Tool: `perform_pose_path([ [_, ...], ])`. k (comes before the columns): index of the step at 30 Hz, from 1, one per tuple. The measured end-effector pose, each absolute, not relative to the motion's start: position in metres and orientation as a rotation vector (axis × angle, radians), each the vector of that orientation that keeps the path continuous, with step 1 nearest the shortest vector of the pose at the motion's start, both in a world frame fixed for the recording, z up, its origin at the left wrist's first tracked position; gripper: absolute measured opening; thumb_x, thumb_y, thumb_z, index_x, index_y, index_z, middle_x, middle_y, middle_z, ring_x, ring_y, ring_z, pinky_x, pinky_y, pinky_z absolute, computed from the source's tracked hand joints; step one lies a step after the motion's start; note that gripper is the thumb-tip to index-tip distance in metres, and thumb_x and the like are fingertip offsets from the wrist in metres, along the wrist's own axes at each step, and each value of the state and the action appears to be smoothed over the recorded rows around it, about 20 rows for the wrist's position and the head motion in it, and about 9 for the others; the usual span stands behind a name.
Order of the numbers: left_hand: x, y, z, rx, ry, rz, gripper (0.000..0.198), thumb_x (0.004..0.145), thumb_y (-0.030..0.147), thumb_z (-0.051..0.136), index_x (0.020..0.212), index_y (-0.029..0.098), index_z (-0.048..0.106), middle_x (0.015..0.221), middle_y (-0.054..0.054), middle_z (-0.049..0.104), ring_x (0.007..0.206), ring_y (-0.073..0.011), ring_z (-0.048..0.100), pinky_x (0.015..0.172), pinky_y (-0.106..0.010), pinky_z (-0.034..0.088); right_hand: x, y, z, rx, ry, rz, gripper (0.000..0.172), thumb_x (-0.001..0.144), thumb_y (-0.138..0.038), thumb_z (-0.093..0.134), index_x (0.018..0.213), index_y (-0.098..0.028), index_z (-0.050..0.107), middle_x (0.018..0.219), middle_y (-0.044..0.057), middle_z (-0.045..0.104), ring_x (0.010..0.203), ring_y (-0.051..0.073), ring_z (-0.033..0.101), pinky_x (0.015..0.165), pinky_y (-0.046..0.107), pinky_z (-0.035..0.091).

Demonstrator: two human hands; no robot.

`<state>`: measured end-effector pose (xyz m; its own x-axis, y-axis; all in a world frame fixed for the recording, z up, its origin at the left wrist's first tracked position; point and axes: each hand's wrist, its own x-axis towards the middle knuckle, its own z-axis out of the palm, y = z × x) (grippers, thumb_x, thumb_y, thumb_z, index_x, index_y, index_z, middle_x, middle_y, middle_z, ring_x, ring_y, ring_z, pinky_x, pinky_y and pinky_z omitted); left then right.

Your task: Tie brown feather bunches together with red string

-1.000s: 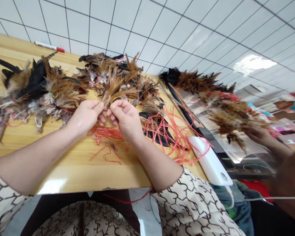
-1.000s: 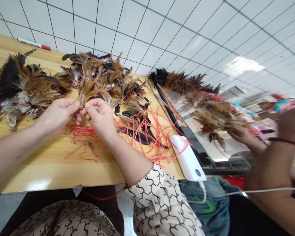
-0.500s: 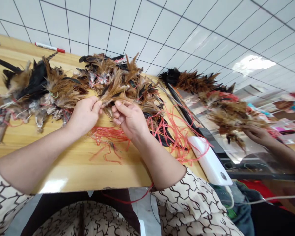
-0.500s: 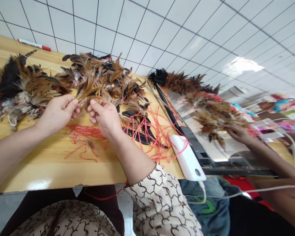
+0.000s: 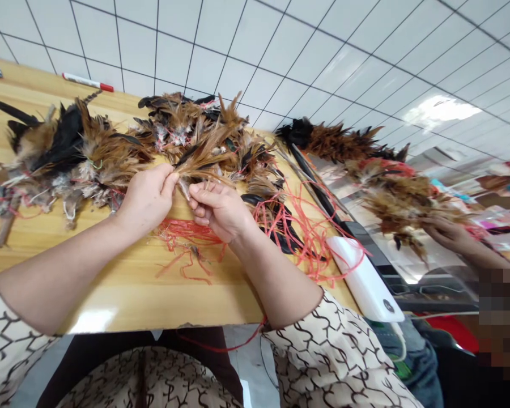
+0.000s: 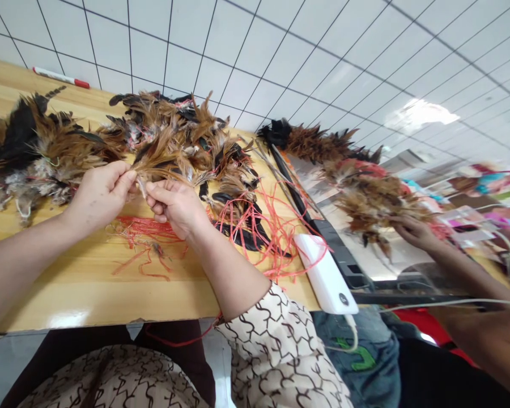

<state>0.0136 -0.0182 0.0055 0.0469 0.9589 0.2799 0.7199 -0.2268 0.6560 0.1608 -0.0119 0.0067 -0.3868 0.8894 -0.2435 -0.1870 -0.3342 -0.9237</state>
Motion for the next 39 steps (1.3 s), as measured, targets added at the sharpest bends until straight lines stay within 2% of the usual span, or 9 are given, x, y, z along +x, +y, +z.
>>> perform_pose_path([
  [9, 0.016, -0.021, 0.004, 2.117, 1.613, 0.992, 0.023, 0.082, 0.024, 0.041, 0.061, 0.024, 0.033, 0.056, 0.003, 0.037, 0.056, -0.0147, 0.037, 0.060, -0.029, 0.030, 0.161, -0.014, 0.012, -1.054, -1.173, 1.904, 0.041, 0.057, -0.037, 0.082, 0.061, -0.017, 0.046, 0.049, -0.010, 0.040, 0.042, 0.000, 0.020, 0.038, 0.016, 0.009],
  [14, 0.019, -0.023, 0.002, 2.093, 1.536, 1.029, 0.026, 0.080, 0.023, 0.042, 0.058, 0.024, 0.029, 0.053, 0.004, 0.032, 0.054, -0.0141, 0.034, 0.058, -0.029, 0.028, 0.160, -0.015, 0.010, -1.063, -1.192, 1.901, 0.031, 0.054, -0.028, 0.075, 0.059, -0.018, 0.047, 0.046, -0.010, 0.039, 0.041, 0.001, 0.019, 0.038, 0.016, 0.008],
  [18, 0.019, -0.022, 0.004, 1.947, 1.455, 1.073, 0.027, 0.081, 0.023, 0.045, 0.056, 0.023, 0.037, 0.051, 0.004, 0.038, 0.052, -0.0129, 0.038, 0.056, -0.027, 0.031, 0.159, -0.014, 0.009, -1.058, -1.197, 1.855, 0.018, 0.057, -0.021, 0.064, 0.055, -0.018, 0.046, 0.043, -0.011, 0.035, 0.039, 0.001, 0.018, 0.038, 0.016, 0.009],
  [21, 0.018, -0.020, 0.007, 1.631, 1.381, 1.182, 0.023, 0.084, 0.019, 0.046, 0.061, 0.020, 0.049, 0.056, 0.002, 0.052, 0.052, -0.0112, 0.046, 0.055, -0.024, 0.037, 0.160, -0.012, 0.009, -1.054, -1.162, 1.772, 0.011, 0.057, -0.017, 0.061, 0.053, -0.017, 0.050, 0.042, -0.010, 0.037, 0.038, 0.000, 0.021, 0.037, 0.016, 0.012],
  [24, 0.018, -0.018, 0.014, 1.267, 1.346, 1.255, 0.023, 0.087, 0.015, 0.044, 0.065, 0.018, 0.053, 0.059, 0.002, 0.058, 0.048, -0.0087, 0.049, 0.050, -0.021, 0.040, 0.161, -0.010, 0.007, -0.993, -1.080, 1.619, 0.014, 0.061, -0.017, 0.065, 0.056, -0.016, 0.052, 0.043, -0.009, 0.041, 0.038, 0.000, 0.026, 0.038, 0.016, 0.019],
  [31, 0.028, -0.023, 0.021, 1.005, 1.281, 1.146, 0.029, 0.088, 0.009, 0.047, 0.061, 0.014, 0.056, 0.054, 0.001, 0.060, 0.043, -0.0069, 0.051, 0.048, -0.019, 0.043, 0.154, -0.013, -0.003, -0.943, -1.120, 1.356, 0.026, 0.068, -0.033, 0.076, 0.067, -0.018, 0.054, 0.054, -0.006, 0.056, 0.044, 0.003, 0.043, 0.042, 0.016, 0.032],
  [35, 0.032, -0.026, 0.018, 0.996, 1.217, 1.098, 0.036, 0.089, 0.009, 0.046, 0.054, 0.015, 0.053, 0.049, 0.001, 0.057, 0.041, -0.0065, 0.049, 0.046, -0.018, 0.042, 0.150, -0.017, -0.004, -0.973, -1.197, 1.252, 0.029, 0.071, -0.039, 0.075, 0.071, -0.020, 0.054, 0.056, -0.006, 0.057, 0.048, 0.005, 0.047, 0.046, 0.018, 0.039],
  [39, 0.034, -0.028, 0.017, 0.981, 1.202, 1.109, 0.035, 0.088, 0.008, 0.048, 0.054, 0.015, 0.054, 0.048, 0.003, 0.054, 0.039, -0.0061, 0.046, 0.044, -0.018, 0.040, 0.150, -0.017, -0.005, -0.954, -1.255, 1.181, 0.029, 0.072, -0.041, 0.074, 0.070, -0.020, 0.053, 0.057, -0.006, 0.056, 0.051, 0.005, 0.049, 0.049, 0.019, 0.042],
])
